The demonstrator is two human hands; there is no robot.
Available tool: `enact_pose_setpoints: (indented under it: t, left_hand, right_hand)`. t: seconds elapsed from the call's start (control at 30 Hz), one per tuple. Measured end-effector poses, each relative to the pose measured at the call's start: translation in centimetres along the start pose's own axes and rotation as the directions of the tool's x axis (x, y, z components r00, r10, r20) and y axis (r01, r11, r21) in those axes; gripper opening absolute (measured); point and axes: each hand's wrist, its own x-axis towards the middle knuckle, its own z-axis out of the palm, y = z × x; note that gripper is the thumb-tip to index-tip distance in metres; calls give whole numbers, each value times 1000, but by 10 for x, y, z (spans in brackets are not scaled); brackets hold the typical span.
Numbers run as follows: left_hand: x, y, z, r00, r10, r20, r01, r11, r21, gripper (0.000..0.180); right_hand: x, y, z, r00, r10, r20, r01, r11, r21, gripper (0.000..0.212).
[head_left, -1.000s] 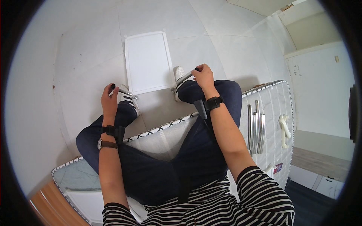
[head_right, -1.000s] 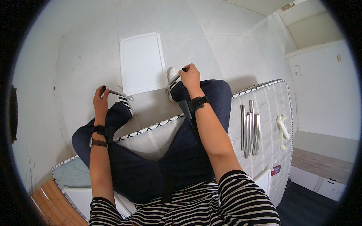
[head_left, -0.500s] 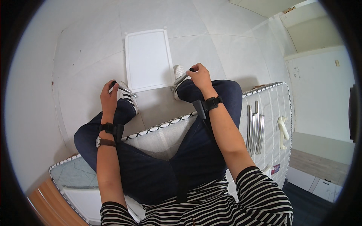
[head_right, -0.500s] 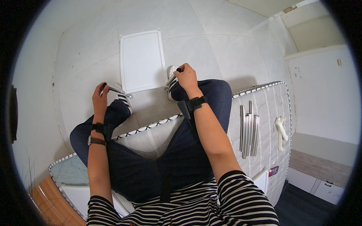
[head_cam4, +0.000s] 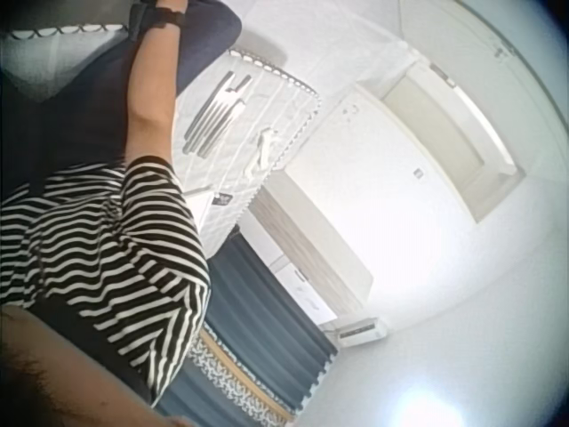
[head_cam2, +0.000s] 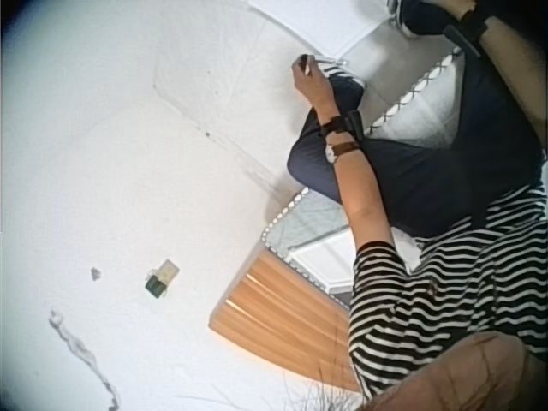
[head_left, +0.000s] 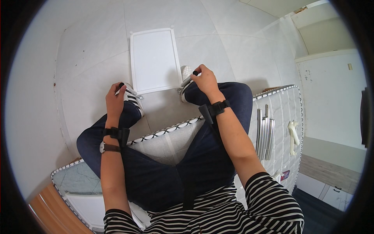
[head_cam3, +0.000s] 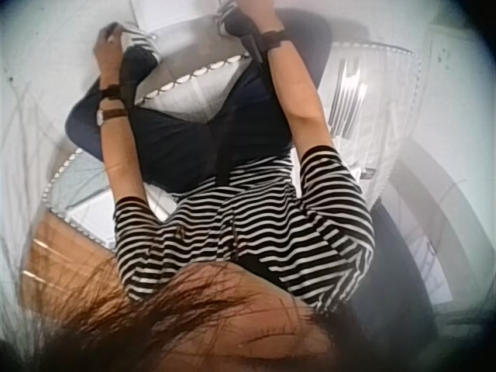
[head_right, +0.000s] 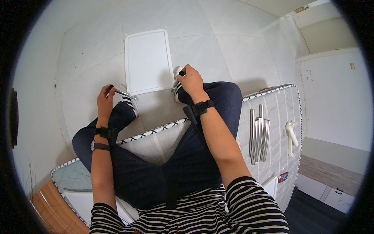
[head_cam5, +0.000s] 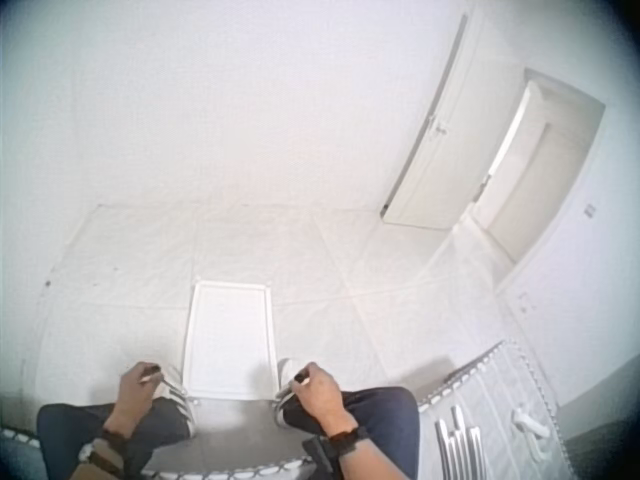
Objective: Assembling a white plastic utility trolley by connecting trays with metal tubes.
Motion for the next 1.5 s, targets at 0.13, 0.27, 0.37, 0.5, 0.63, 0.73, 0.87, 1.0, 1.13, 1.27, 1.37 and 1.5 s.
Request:
enact_pose_setpoints:
  t: [0.13, 0.27, 0.37, 0.5, 0.63, 0.73, 0.87, 1.0, 1.13, 1.27, 1.37, 1.5]
  left_hand:
    - [2, -6, 0, 1000, 6, -1, -6, 1000, 0, 28]
    - [1, 1, 3, 999, 5, 42, -5, 1000, 2, 27]
    - [-3, 10, 8, 998, -5, 58, 5, 1000, 7, 26]
    - [6, -15, 0, 997, -52, -55, 51, 999, -18, 28]
    - [9, -27, -8, 986, -154, -58, 136, 960, -243, 31]
    - [5, -24, 0, 998, -51, -49, 42, 985, -166, 28]
    - [-4, 7, 10, 999, 51, 19, -52, 997, 60, 28]
    - [-2, 7, 13, 1000, 17, 15, -18, 998, 64, 28]
    - [7, -16, 6, 1000, -15, -25, 15, 1000, 6, 28]
    - [8, -19, 5, 999, -36, -29, 33, 994, -107, 28]
    - [4, -15, 7, 999, -40, 8, 40, 998, 57, 28]
    - [5, -13, 8, 999, -37, 23, 36, 998, 49, 27]
  right_hand:
    - [3, -1, 3, 999, 11, -53, -11, 1000, 2, 27]
    - [2, -3, 2, 999, 22, -26, -22, 1000, 2, 26]
    - [-1, -9, 5, 1000, -20, -8, 20, 1000, -18, 26]
    - [4, -4, 4, 997, 51, -55, -51, 999, 10, 25]
    - [4, -3, 1, 998, 67, -7, -67, 998, 8, 25]
    - [-5, -17, 9, 998, -63, -11, 63, 998, 2, 27]
    - [-7, -27, 20, 999, -39, -6, 39, 999, -1, 27]
    - [0, -16, 16, 997, -48, -66, 50, 999, 23, 27]
    - [2, -10, 8, 995, 54, -80, -54, 999, 5, 26]
    - [-1, -13, 12, 998, 17, -63, -19, 999, -36, 26]
    - [-2, -10, 13, 996, -24, -90, 21, 999, -32, 25]
    - [2, -7, 11, 997, 29, -73, -27, 999, 35, 23]
